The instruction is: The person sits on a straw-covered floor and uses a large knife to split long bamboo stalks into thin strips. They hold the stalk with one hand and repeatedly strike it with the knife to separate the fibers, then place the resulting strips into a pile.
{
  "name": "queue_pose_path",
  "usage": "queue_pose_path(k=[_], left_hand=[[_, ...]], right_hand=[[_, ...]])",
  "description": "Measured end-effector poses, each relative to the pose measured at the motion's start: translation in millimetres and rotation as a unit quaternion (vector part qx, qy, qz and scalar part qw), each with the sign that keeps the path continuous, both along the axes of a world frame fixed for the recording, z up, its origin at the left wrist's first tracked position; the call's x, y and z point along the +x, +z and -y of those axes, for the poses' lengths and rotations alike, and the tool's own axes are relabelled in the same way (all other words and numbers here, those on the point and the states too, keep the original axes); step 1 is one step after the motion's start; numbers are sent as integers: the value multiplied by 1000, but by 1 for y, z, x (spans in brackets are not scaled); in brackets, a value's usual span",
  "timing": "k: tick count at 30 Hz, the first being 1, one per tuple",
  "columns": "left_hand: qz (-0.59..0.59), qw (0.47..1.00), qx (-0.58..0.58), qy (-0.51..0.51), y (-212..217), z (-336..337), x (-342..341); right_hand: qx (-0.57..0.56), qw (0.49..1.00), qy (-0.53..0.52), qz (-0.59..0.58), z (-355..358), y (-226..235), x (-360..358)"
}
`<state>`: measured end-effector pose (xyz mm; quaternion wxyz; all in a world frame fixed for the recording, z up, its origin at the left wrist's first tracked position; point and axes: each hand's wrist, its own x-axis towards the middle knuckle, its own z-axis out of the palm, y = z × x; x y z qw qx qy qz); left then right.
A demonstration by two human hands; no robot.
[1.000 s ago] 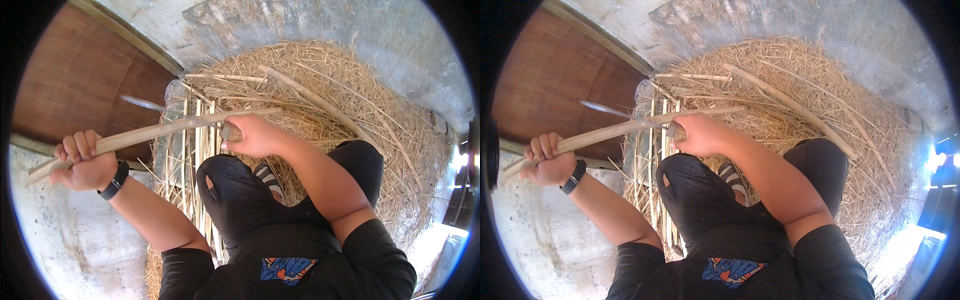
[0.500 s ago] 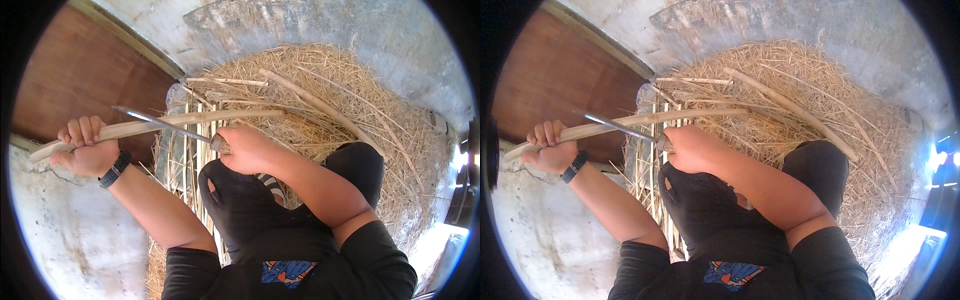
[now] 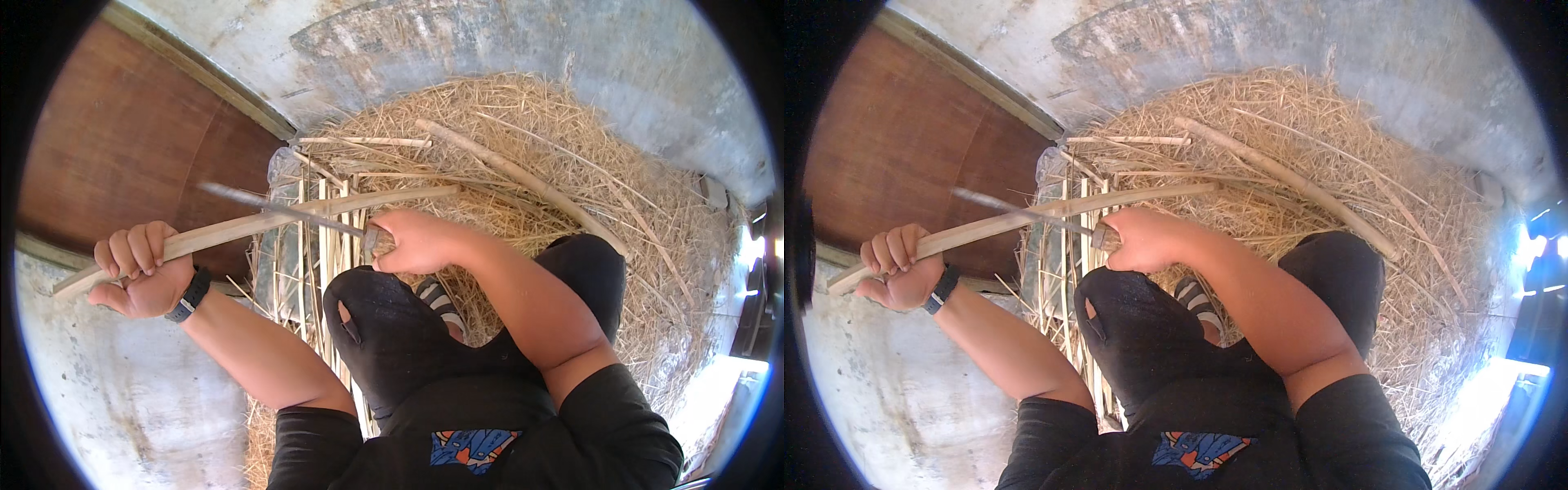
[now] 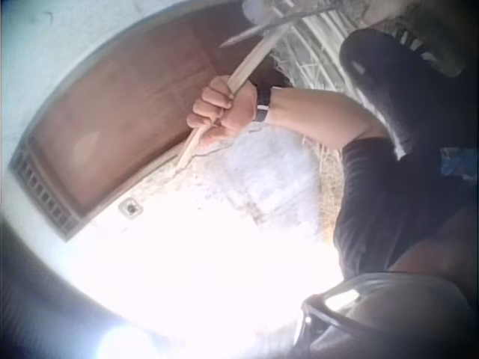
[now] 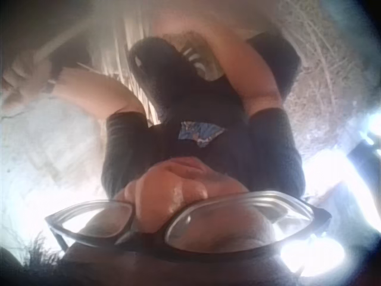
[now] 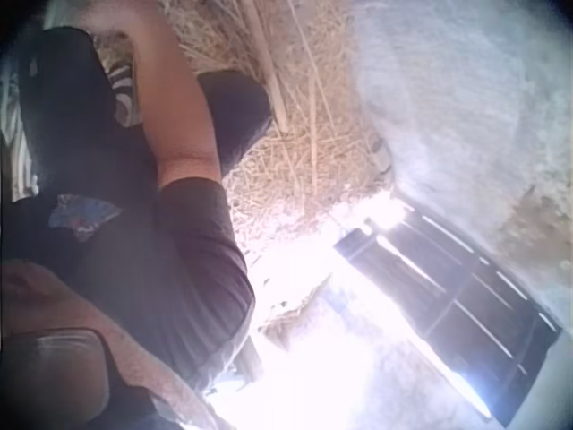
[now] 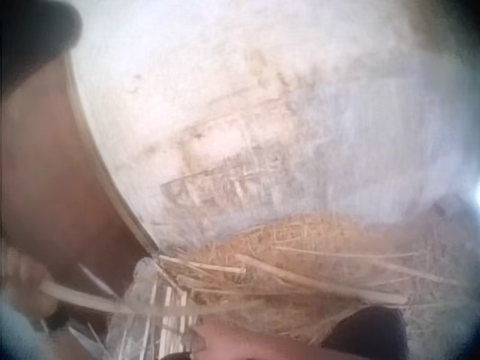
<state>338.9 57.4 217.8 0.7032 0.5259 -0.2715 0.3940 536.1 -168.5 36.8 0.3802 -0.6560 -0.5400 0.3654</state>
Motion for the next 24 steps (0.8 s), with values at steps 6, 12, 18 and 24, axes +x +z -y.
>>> queue_pose_path(k=[6,12,18,24], left_hand=[[12,997,8,-81,-15,-18,6],[26,994,4,-102,-14,-31,-13],[2,976,-80,202,-5,11,18],[-32,871,-186,454,-5,-6,26]], right_hand=[[-181,966,-104,-150,1,-78,45],[60,994,-84,24,-25,-68,2],[136,973,-187,-21,-38,-111,-39],[108,971,-214,-7,-47,-120,-55]])
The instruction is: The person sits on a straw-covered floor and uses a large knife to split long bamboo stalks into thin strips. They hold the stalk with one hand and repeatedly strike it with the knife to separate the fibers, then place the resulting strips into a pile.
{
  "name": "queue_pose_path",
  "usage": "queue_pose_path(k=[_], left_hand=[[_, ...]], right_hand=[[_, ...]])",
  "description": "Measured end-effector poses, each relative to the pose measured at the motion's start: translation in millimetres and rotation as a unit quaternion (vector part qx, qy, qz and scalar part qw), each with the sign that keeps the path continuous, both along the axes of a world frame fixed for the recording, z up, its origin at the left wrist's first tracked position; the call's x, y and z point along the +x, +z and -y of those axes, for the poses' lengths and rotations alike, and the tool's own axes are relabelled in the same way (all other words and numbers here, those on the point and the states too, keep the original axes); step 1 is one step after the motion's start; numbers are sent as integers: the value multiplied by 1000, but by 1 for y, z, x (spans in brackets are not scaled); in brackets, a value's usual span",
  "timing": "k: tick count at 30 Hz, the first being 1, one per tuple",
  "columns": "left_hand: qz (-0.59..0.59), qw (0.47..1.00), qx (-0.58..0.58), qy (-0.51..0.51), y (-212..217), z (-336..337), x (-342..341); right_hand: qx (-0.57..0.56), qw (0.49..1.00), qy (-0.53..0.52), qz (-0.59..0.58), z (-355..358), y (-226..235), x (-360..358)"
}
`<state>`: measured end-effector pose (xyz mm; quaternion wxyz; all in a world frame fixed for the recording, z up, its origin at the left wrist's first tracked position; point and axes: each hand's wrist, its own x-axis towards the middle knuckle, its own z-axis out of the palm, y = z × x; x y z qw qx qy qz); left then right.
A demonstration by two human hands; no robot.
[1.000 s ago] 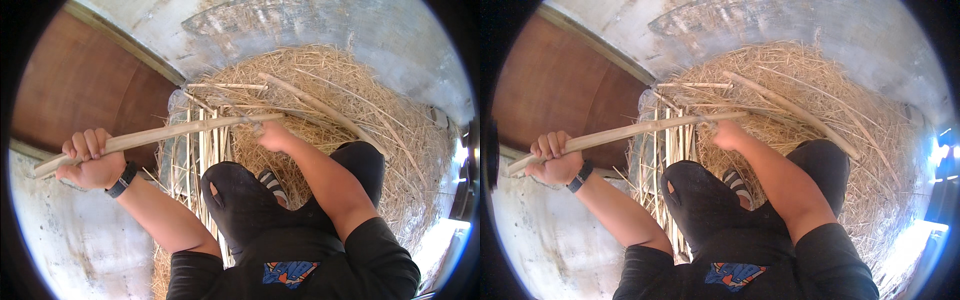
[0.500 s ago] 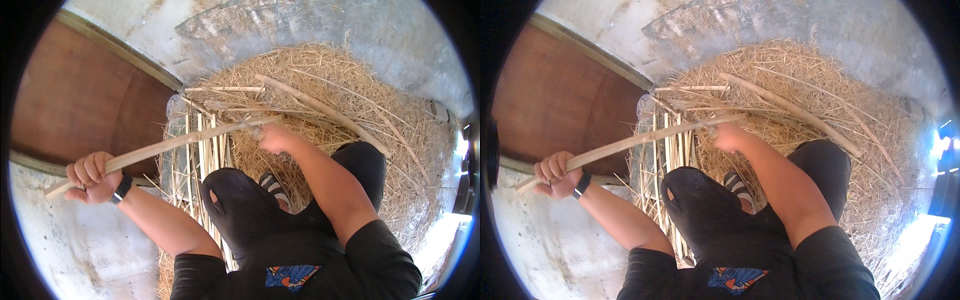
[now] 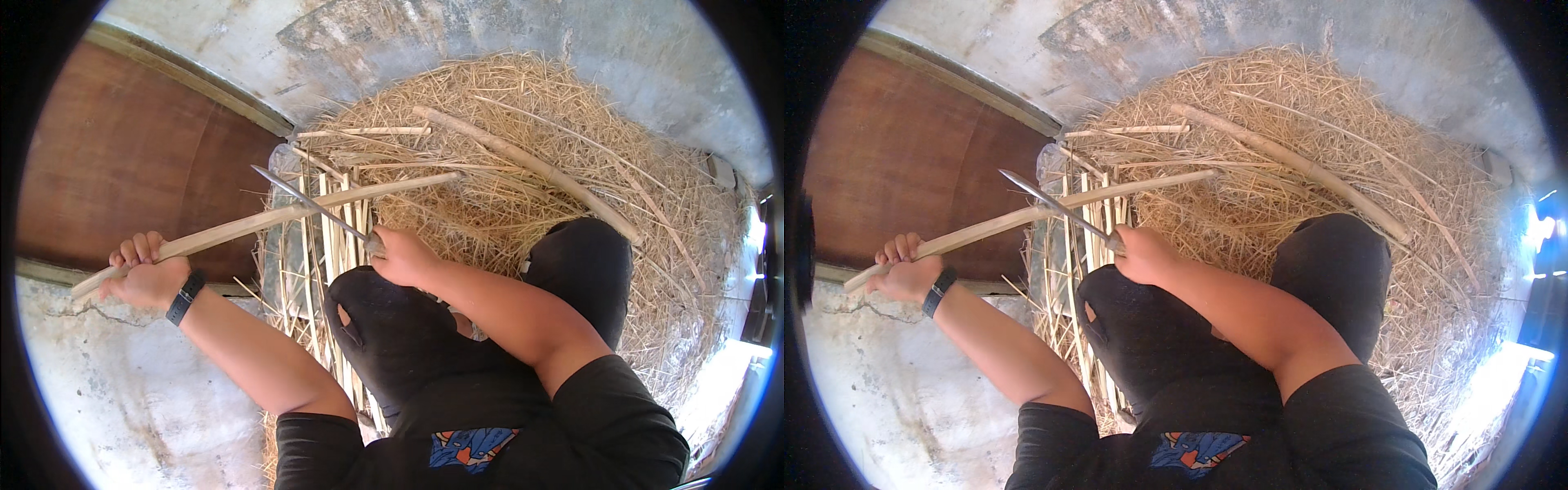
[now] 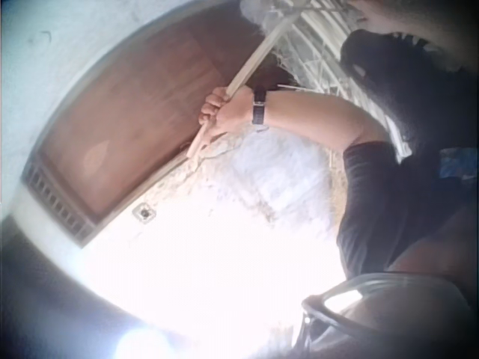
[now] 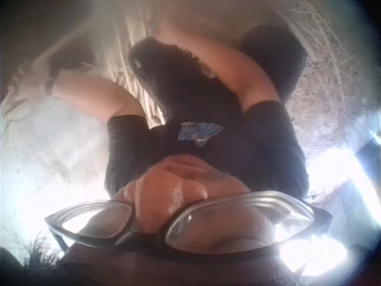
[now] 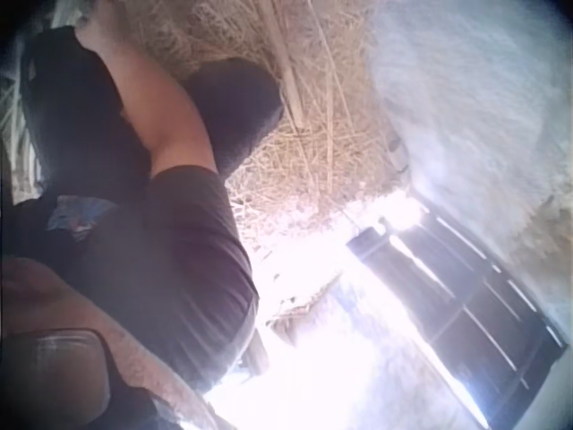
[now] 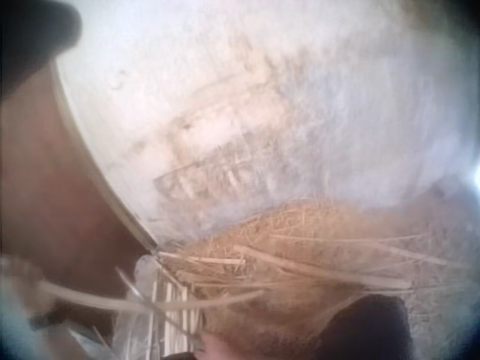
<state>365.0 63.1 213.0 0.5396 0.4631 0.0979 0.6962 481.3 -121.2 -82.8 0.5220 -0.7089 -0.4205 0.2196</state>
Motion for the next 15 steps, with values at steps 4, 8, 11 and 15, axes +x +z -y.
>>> queue_pose_path(k=[4,8,11,15], left_hand=[[-3,999,38,23,7,18,7],[-20,996,33,82,15,54,26],[-12,994,15,110,18,62,29],[1,993,19,120,18,76,36]], right_hand=[[32,997,35,65,7,59,-5],[-10,1000,-12,17,7,28,14],[-147,969,-101,-173,10,-10,38],[-77,990,-67,-103,15,1,44]])
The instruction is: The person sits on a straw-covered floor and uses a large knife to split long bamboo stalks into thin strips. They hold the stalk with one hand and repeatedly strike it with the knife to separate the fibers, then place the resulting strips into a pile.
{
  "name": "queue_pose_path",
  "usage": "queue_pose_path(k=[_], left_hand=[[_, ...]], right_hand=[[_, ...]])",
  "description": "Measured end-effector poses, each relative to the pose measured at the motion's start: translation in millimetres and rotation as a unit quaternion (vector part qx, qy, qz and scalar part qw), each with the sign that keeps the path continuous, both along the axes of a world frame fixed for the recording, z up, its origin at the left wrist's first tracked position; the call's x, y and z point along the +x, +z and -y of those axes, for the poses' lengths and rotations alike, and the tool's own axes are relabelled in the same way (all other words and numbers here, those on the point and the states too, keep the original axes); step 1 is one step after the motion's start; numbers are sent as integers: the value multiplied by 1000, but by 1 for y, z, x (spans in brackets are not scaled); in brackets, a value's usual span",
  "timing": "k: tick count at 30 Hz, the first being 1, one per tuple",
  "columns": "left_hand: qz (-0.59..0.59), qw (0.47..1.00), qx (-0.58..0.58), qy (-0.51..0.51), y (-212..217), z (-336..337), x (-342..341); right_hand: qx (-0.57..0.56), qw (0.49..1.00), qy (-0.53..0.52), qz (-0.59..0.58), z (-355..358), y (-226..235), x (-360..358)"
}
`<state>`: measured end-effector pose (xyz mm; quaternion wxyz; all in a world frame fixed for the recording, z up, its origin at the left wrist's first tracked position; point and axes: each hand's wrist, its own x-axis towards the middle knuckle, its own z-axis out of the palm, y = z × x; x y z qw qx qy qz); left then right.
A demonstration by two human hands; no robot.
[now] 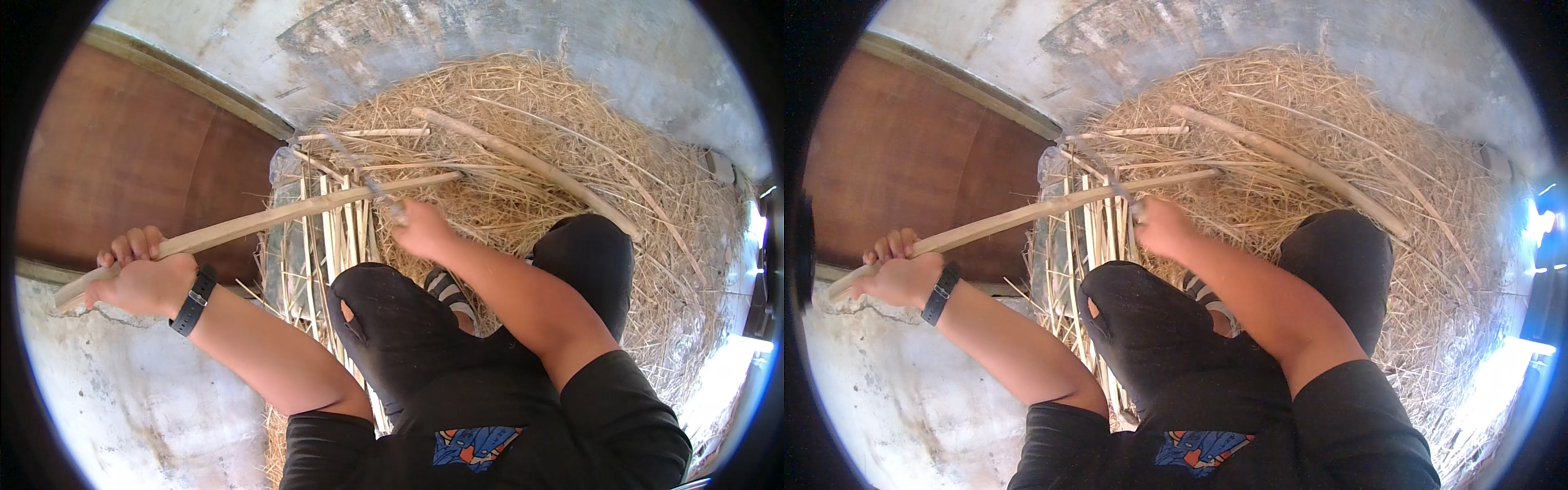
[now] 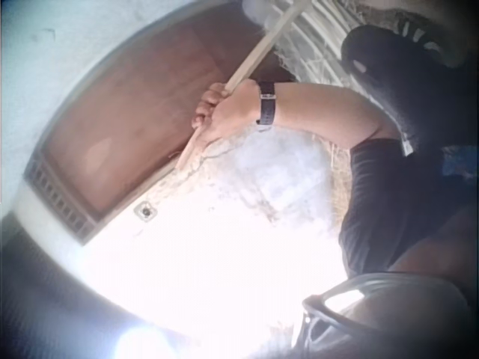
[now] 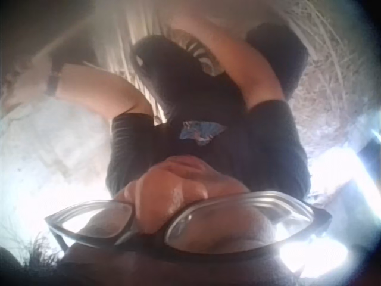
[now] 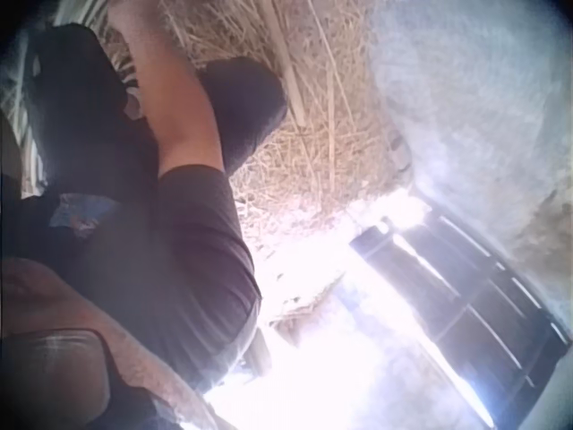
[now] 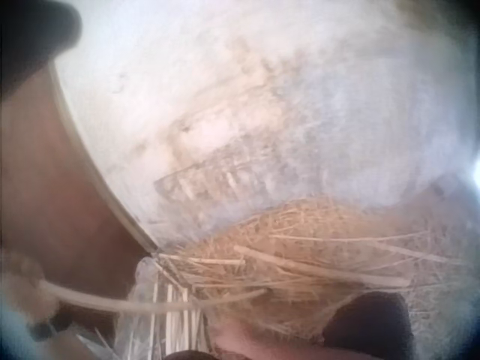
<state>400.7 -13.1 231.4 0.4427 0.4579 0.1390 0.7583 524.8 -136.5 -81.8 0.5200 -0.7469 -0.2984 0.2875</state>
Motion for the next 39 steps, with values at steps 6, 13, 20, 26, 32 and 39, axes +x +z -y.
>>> queue_pose_path(k=[6,13,20,26,32,39], left_hand=[[-44,997,64,-29,14,19,17],[-49,998,38,-7,20,24,27],[-29,997,48,-53,20,21,21],[-32,995,47,-86,21,19,26],[-41,995,48,-83,21,-2,17],[-40,991,65,-109,19,-7,15]], right_hand=[[174,975,86,108,-2,47,-25],[26,997,-58,32,4,2,-3],[145,986,33,75,14,62,-28],[175,983,-21,58,-2,-22,-11],[43,998,-44,-7,3,-6,-7],[198,975,42,91,4,57,-34]])
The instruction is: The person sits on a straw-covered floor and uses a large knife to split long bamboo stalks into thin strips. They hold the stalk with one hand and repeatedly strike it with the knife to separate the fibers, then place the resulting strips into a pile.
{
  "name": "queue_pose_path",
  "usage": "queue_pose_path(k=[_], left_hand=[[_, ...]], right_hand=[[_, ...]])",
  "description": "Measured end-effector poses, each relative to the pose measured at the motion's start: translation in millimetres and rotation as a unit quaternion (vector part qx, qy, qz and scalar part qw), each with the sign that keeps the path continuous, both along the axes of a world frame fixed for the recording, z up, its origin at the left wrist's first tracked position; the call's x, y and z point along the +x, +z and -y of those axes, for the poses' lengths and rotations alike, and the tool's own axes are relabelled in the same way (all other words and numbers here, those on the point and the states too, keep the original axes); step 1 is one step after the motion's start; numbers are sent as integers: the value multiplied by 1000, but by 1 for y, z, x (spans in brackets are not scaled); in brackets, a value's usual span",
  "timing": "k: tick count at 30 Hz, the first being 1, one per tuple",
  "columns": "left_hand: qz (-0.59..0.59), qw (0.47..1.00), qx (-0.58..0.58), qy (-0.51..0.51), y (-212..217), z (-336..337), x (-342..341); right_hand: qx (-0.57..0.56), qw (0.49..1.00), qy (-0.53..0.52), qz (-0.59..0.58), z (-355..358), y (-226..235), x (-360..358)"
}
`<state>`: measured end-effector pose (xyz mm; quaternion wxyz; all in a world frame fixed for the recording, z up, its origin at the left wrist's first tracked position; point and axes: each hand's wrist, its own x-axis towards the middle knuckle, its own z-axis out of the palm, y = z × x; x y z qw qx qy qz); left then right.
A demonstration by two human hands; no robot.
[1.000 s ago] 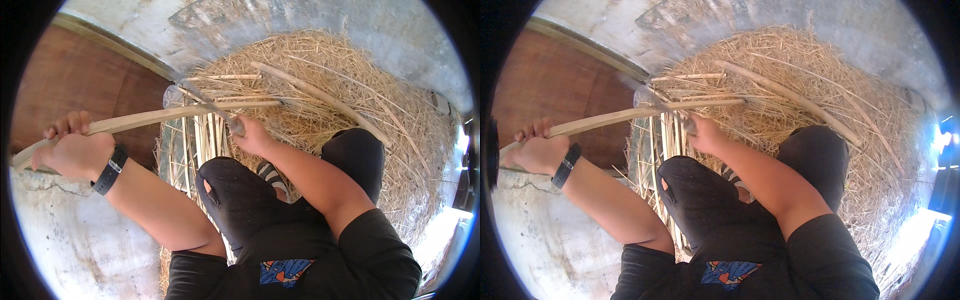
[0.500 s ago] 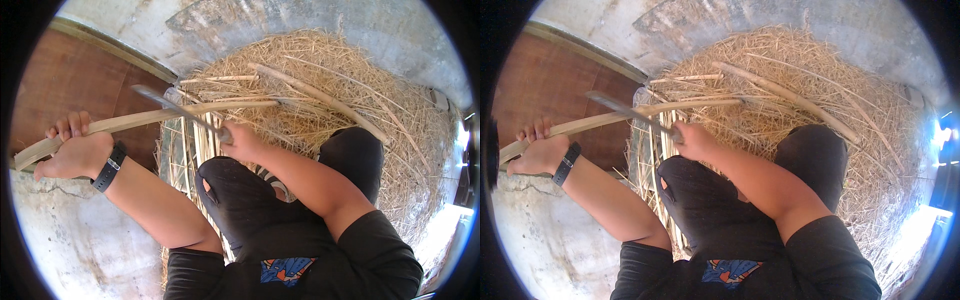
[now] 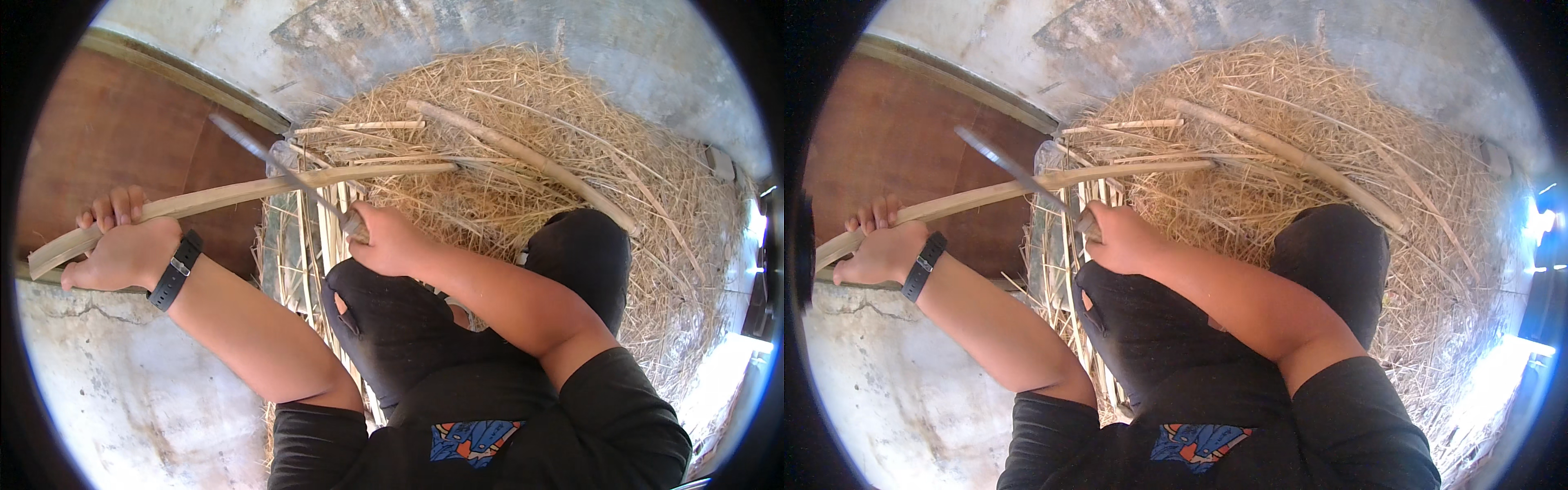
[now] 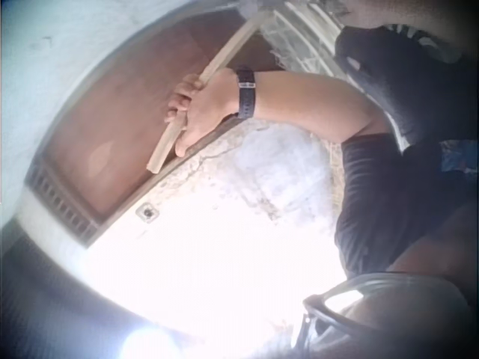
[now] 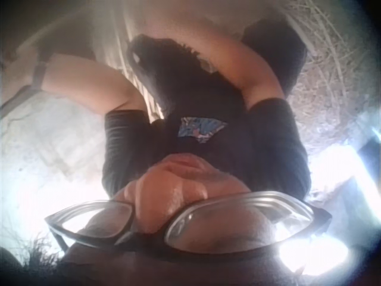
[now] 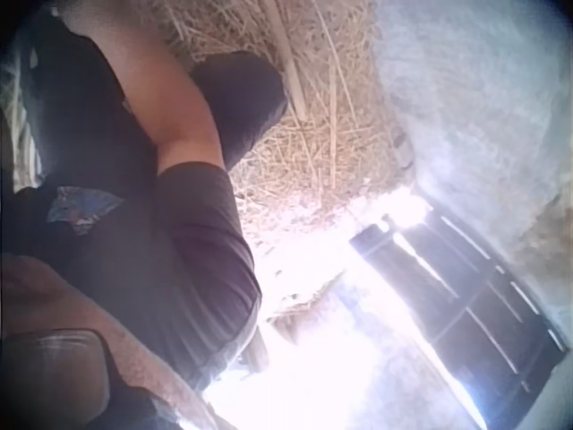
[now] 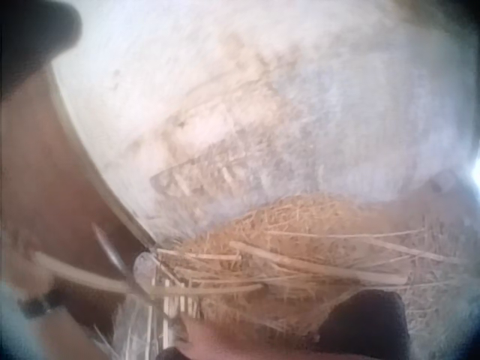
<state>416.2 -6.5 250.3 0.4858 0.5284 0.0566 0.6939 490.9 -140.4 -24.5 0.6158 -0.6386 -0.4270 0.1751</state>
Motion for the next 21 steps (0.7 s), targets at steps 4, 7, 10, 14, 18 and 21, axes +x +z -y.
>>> queue_pose_path(k=[4,7,10,14,18,21], left_hand=[[7,1000,-8,11,1,3,-3],[6,999,-24,20,-4,-4,-3],[6,999,-31,21,-2,-11,-9],[10,999,-40,19,-4,-9,-6],[-5,998,-51,26,-3,-13,-5],[1,998,-57,14,-4,-14,-4]], right_hand=[[-26,999,8,-23,-10,-26,9],[-80,994,-46,-63,-9,-60,23],[-150,984,-43,-87,-3,-50,26],[-134,988,-45,-57,-2,-50,25],[-163,984,-43,-62,1,-34,26],[-156,986,-56,-33,0,-39,27]])
